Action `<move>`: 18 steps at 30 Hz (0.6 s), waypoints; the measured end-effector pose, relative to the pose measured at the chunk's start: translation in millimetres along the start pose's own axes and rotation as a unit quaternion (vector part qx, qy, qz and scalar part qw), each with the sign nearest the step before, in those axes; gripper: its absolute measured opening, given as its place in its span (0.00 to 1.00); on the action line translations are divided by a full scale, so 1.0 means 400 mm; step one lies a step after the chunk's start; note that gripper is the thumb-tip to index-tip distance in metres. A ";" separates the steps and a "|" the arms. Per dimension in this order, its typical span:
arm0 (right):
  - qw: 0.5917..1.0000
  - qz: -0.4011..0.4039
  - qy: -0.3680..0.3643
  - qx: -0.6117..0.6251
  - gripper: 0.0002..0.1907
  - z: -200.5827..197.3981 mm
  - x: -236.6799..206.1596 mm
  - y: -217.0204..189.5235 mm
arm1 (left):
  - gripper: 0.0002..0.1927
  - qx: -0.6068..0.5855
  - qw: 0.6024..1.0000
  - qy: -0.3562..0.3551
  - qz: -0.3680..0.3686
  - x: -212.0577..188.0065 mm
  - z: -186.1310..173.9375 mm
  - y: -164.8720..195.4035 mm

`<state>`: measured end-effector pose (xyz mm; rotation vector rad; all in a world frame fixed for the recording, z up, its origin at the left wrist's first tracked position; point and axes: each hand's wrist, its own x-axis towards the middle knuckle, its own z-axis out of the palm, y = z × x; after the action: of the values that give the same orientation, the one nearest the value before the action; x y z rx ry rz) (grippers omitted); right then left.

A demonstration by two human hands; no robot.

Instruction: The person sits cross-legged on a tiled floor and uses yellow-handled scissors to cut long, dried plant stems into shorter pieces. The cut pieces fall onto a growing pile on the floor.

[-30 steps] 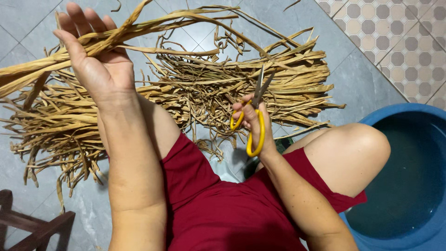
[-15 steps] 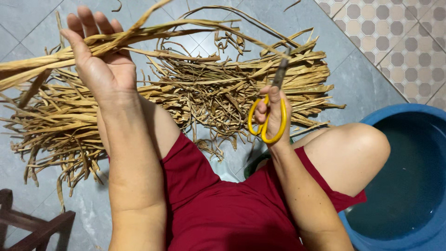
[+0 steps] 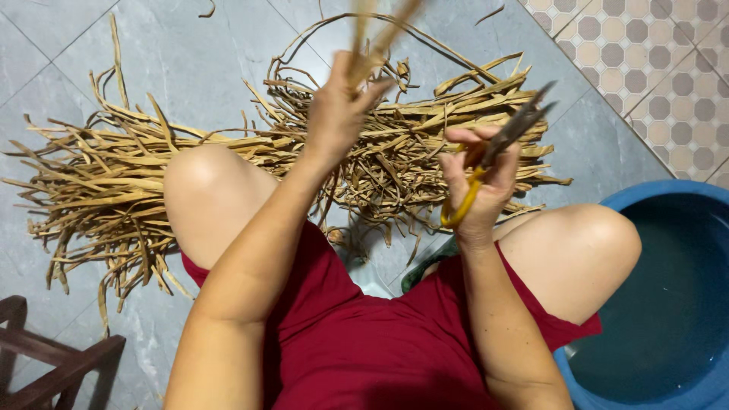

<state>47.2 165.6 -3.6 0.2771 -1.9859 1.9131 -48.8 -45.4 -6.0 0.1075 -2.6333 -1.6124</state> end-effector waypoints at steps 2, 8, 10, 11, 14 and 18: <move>0.998 -0.015 -0.018 -0.052 0.27 0.007 -0.005 -0.005 | 0.20 0.057 0.996 -0.070 0.011 -0.013 0.034 0.006; 0.980 -0.009 -0.109 -0.164 0.31 -0.011 0.029 -0.021 | 0.17 0.274 0.927 -0.138 0.218 -0.064 0.066 -0.008; 0.967 0.046 -0.130 -0.215 0.37 -0.007 0.033 -0.024 | 0.16 0.254 0.925 -0.170 0.227 -0.075 0.055 -0.007; 0.968 0.053 -0.135 -0.207 0.37 0.003 0.033 -0.021 | 0.16 0.245 0.923 -0.185 0.232 -0.076 0.045 -0.004; 0.965 0.061 -0.146 -0.211 0.35 0.030 0.020 -0.009 | 0.08 0.216 0.922 -0.199 0.251 -0.091 0.014 0.014; 0.954 0.063 -0.169 -0.238 0.30 0.044 -0.003 0.020 | 0.08 0.255 0.911 -0.265 0.185 -0.106 -0.030 0.050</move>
<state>42.8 148.4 -11.4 0.3692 -2.6749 1.4571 -6.4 -43.4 17.0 -0.8722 -3.1320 -0.8906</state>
